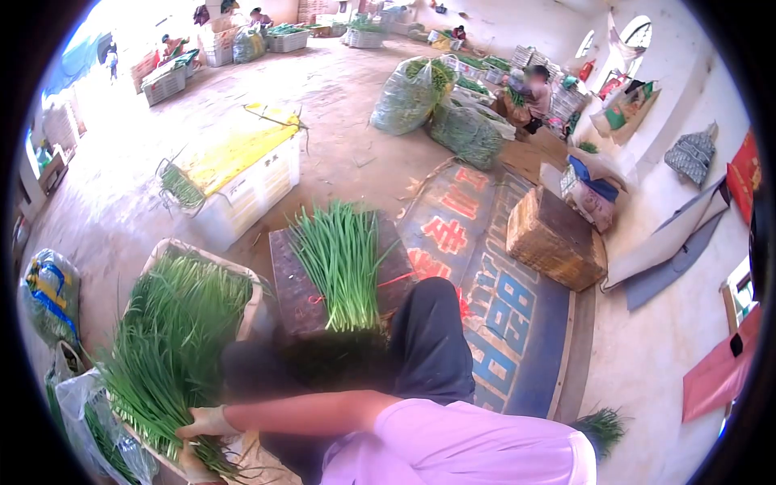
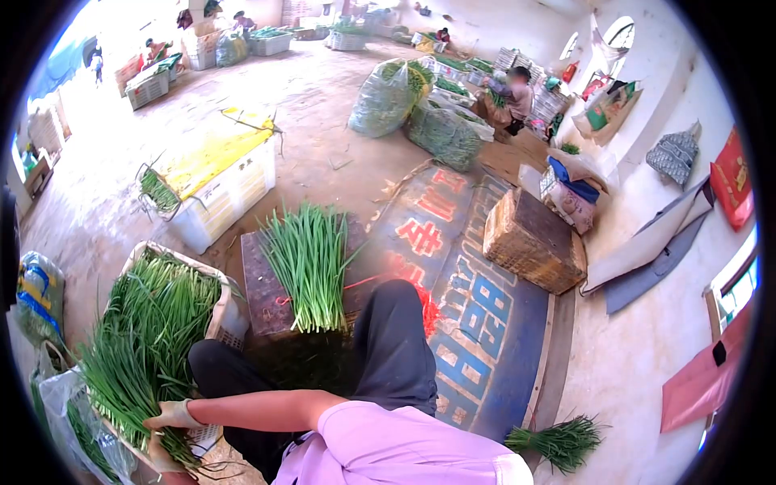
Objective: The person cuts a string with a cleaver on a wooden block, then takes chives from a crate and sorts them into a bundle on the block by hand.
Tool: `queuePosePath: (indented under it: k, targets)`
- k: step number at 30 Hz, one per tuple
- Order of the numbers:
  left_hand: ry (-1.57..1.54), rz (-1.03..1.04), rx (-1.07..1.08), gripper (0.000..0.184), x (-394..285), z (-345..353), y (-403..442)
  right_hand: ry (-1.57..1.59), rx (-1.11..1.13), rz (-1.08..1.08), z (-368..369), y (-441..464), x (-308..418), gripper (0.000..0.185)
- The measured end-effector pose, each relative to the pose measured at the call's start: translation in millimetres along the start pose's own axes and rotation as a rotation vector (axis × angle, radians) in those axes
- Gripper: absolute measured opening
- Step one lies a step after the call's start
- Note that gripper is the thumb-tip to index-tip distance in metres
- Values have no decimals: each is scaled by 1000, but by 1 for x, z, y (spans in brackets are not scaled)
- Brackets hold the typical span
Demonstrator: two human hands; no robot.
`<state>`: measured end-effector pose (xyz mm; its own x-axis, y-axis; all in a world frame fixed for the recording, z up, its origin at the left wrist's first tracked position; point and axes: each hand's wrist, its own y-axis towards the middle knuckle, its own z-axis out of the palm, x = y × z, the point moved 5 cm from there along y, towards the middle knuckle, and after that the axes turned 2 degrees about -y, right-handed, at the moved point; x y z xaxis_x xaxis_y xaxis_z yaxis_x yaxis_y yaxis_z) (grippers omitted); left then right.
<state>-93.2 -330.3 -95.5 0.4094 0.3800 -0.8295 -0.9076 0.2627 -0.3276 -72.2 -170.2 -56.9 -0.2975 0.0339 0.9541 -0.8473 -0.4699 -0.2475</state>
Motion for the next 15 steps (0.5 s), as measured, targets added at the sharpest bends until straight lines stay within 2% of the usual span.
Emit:
queuePosePath:
  k: [1, 3, 4, 5, 6, 7, 8, 9, 10, 11, 12, 15]
  targets:
    - [-24, -9, -3, 51, 10, 7, -3, -5, -23, 10, -1, 4, -2, 79]
    - [26, 40, -48, 56, 19, 7, -9, 172, -215, -283, -2, -9, 12, 76]
    - [96, 78, -76, 61, 16, 9, -11, -25, -233, -209, -13, -35, 39, 74]
    - [363, 123, -45, 64, 8, 6, -23, 208, -85, -104, -3, -32, 36, 80]
    - [630, 163, -84, 38, 26, -16, -14, 39, -210, -91, -4, -30, 32, 77]
    - [735, 212, -93, 43, 18, 4, -25, 100, -208, -59, 1, -38, 39, 74]
    - [793, 247, -86, 48, 9, 27, -37, 97, -226, -181, 7, -8, 14, 72]
    - [812, 267, -89, 54, 4, 43, -46, 53, -243, -88, 3, -4, 0, 72]
    - [826, 295, -92, 60, 1, 58, -55, 116, -140, -176, 4, 10, -19, 66]
    - [791, 195, -72, 64, -2, 67, -59, 38, -133, -136, 0, -5, 5, 55]
    - [774, 207, -117, 64, -8, 72, -60, 106, -146, -121, -3, 8, -11, 50]
    - [1152, 386, -161, 79, -32, 102, -85, 128, -121, -169, -3, -2, 9, 42]
